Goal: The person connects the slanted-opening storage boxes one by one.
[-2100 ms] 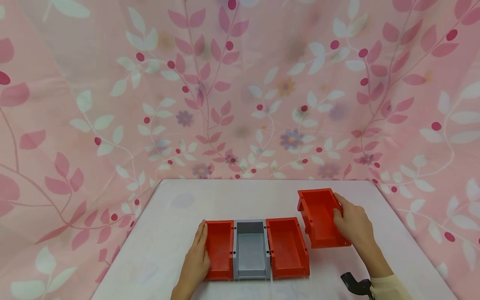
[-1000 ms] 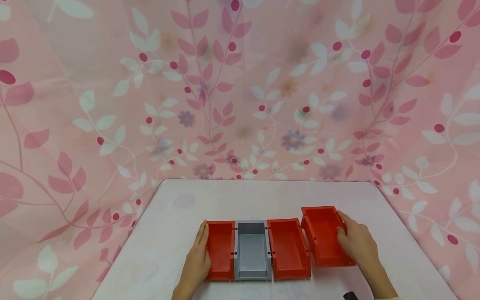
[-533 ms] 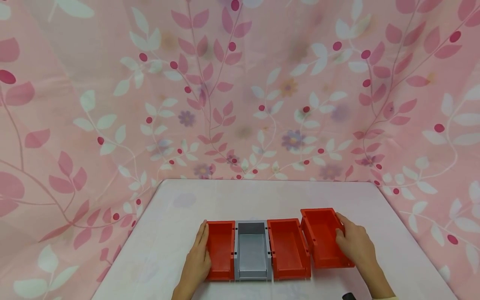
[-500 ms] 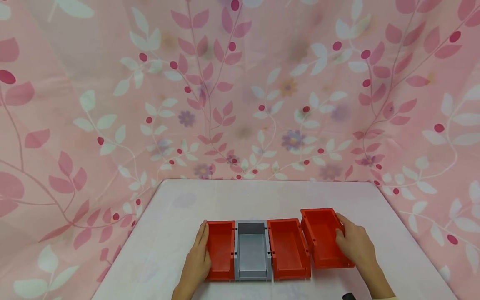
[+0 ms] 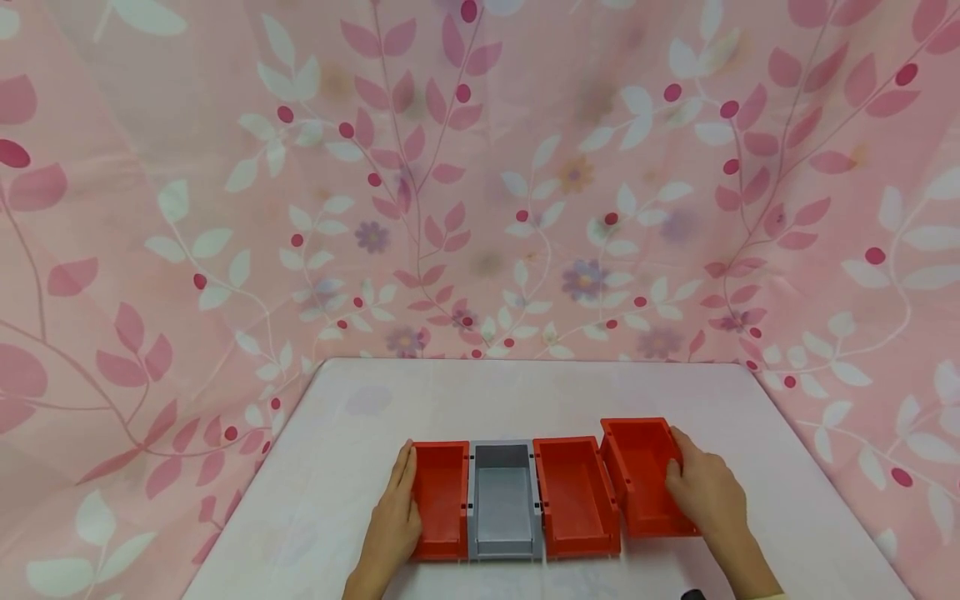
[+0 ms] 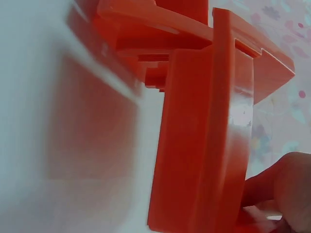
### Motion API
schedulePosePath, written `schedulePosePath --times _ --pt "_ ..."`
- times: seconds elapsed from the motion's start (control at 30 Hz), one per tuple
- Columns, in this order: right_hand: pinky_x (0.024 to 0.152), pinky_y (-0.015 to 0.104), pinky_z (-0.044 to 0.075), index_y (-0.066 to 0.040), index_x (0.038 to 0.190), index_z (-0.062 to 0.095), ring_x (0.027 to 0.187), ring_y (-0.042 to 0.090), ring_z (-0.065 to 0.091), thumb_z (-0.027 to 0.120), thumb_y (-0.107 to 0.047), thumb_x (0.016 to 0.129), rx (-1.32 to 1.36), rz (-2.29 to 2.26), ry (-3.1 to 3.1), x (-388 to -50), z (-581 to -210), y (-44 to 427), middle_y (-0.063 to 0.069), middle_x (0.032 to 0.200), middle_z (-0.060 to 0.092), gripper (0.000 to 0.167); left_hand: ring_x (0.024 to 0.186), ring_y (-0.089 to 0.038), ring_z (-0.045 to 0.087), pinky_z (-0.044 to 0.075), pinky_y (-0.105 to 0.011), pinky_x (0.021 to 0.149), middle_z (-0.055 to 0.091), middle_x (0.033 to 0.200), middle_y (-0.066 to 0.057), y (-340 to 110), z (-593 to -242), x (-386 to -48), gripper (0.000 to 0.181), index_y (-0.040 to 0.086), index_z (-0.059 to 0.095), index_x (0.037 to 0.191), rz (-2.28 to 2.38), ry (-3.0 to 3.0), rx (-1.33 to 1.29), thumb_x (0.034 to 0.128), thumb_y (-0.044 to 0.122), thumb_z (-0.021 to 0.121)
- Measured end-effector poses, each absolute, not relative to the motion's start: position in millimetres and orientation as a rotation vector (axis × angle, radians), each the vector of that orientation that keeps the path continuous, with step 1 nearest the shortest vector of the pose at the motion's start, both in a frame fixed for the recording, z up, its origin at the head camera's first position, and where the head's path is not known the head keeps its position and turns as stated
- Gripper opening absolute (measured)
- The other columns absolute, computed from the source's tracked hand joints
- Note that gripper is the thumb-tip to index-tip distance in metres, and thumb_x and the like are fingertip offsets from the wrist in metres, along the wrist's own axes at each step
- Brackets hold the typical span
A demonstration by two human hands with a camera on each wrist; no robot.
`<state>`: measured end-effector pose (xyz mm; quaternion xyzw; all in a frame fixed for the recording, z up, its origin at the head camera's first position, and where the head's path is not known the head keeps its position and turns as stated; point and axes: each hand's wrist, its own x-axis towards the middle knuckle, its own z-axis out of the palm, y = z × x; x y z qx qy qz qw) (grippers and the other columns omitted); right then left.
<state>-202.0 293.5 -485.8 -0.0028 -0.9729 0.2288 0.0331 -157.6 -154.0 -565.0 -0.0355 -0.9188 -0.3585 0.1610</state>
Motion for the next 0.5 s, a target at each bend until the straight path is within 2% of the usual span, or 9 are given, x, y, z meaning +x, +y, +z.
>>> schedulePosePath --times 0.07,0.13,0.2,0.27,0.37,0.5 --pt "0.053 0.045 0.054 0.011 0.144 0.046 0.069 0.033 0.054 0.06 -0.016 0.096 -0.014 0.65 -2.981 -203 -484 290 0.025 0.086 0.065 0.056 0.046 -0.004 0.036 0.046 -0.02 0.049 0.025 0.17 -0.007 -154 -565 -158 0.081 0.004 0.03 0.163 -1.024 -2.617 -0.102 0.0905 -0.016 0.059" --pt "0.06 0.059 0.057 0.013 0.14 0.048 0.082 0.045 0.057 0.064 -0.019 0.096 0.005 0.587 -2.92 -206 -483 284 0.036 0.105 0.065 0.057 0.046 -0.004 0.035 0.046 -0.02 0.048 0.025 0.17 -0.007 -154 -565 -158 0.081 0.004 0.03 0.164 -1.028 -2.622 -0.099 0.0908 -0.015 0.059" --pt "0.072 0.071 0.054 0.014 0.139 0.05 0.1 0.056 0.054 0.067 -0.023 0.096 0.055 0.546 -2.846 -209 -483 275 0.042 0.124 0.058 0.059 0.047 -0.004 0.036 0.047 -0.02 0.049 0.024 0.171 -0.006 -154 -565 -159 0.081 0.005 0.029 0.164 -1.038 -2.637 -0.087 0.0915 -0.014 0.059" --pt "0.085 0.078 0.046 0.013 0.141 0.051 0.117 0.062 0.046 0.069 -0.026 0.096 0.129 0.54 -2.78 -213 -482 264 0.043 0.137 0.05 0.062 0.047 -0.005 0.038 0.047 -0.02 0.051 0.022 0.171 -0.005 -154 -565 -159 0.081 0.006 0.028 0.165 -1.053 -2.655 -0.074 0.0923 -0.014 0.059" --pt "0.098 0.08 0.034 0.011 0.146 0.048 0.129 0.062 0.039 0.069 -0.029 0.098 0.279 0.612 -2.749 -220 -479 246 0.04 0.148 0.042 0.066 0.048 -0.006 0.039 0.048 -0.02 0.052 0.021 0.172 -0.004 -154 -565 -159 0.081 0.007 0.028 0.165 -1.067 -2.667 -0.066 0.0926 -0.013 0.059" --pt "0.105 0.078 0.03 0.011 0.146 0.049 0.134 0.059 0.039 0.069 -0.03 0.099 0.405 0.668 -2.748 -231 -478 227 0.039 0.149 0.042 0.065 0.047 -0.005 0.038 0.047 -0.02 0.051 0.021 0.172 -0.003 -154 -565 -159 0.081 0.007 0.028 0.165 -1.066 -2.653 -0.078 0.0927 -0.014 0.058"
